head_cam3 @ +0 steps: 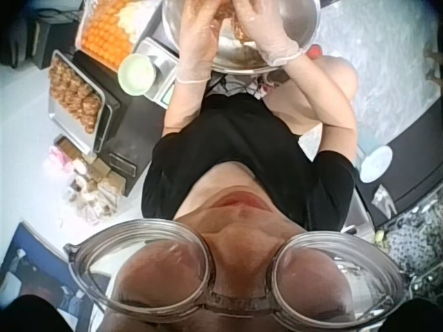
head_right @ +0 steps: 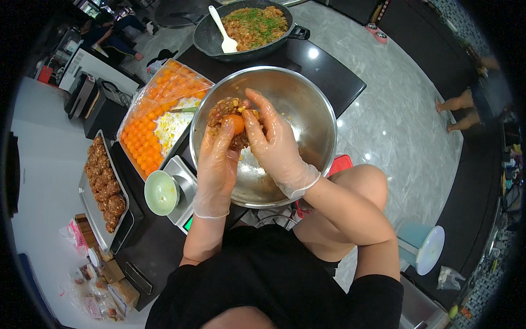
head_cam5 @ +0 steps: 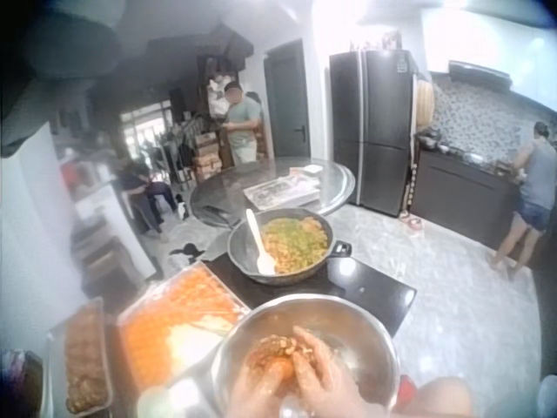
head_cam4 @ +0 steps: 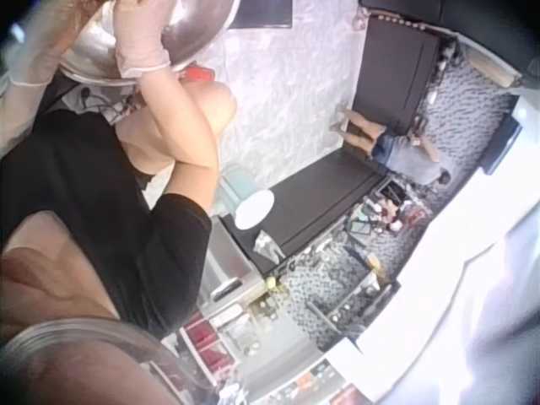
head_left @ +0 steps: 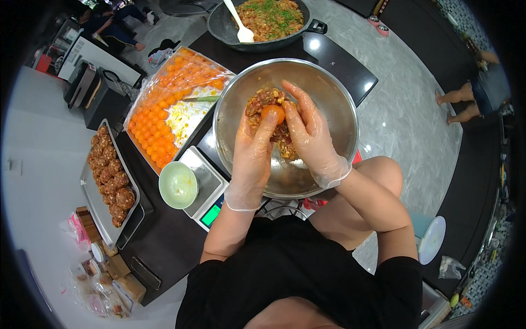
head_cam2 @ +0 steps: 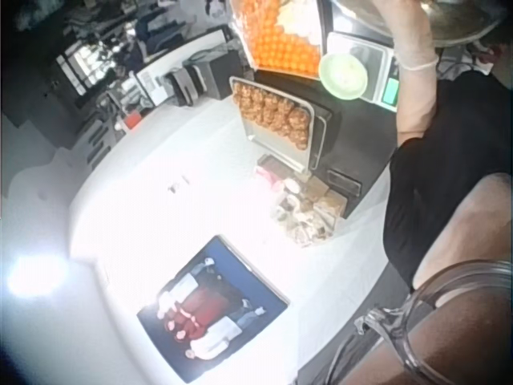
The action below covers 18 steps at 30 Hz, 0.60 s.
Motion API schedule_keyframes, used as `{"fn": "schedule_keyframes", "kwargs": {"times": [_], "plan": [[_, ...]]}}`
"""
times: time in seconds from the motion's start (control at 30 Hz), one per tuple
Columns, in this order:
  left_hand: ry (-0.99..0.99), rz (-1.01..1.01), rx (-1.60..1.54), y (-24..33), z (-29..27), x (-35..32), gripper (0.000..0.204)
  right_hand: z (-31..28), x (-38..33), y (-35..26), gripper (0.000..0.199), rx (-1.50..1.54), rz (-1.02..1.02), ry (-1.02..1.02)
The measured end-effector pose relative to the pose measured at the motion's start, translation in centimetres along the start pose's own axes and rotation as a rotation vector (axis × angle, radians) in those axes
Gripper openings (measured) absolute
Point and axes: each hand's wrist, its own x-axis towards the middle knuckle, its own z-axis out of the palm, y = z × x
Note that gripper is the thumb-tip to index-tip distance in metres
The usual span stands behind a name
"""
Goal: The person scoops a meat mixture from a metal bowl, weighs it in a small bowl on a digital scale, and then shapes it into a ball by hand. They place the finished meatball onto a tray and repeat the process.
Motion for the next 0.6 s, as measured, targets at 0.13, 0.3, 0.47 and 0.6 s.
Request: {"fn": "schedule_keyframes", "kwargs": {"times": [0.13,0.3,0.47,0.6], "plan": [[0.006,0.026,0.099,0.0,-0.3,-0.1,0.042,0.1,0.1,0.5,0.038,-0.089,-0.094,0.000],[0.013,-0.043,0.010,0.5,-0.8,0.0,0.043,-1.1,1.4,-0.9,0.033,-0.214,-0.017,-0.170],[-0.165,-0.242,-0.026,2.1,-2.0,0.2,0.058,-3.7,3.4,-1.8,0.031,-0.180,0.063,-0.270],[-0.257,-0.276,0.190,1.8,-1.8,0.2,0.069,-3.8,3.5,-1.8,0.031,-0.335,0.107,-0.486]]}}
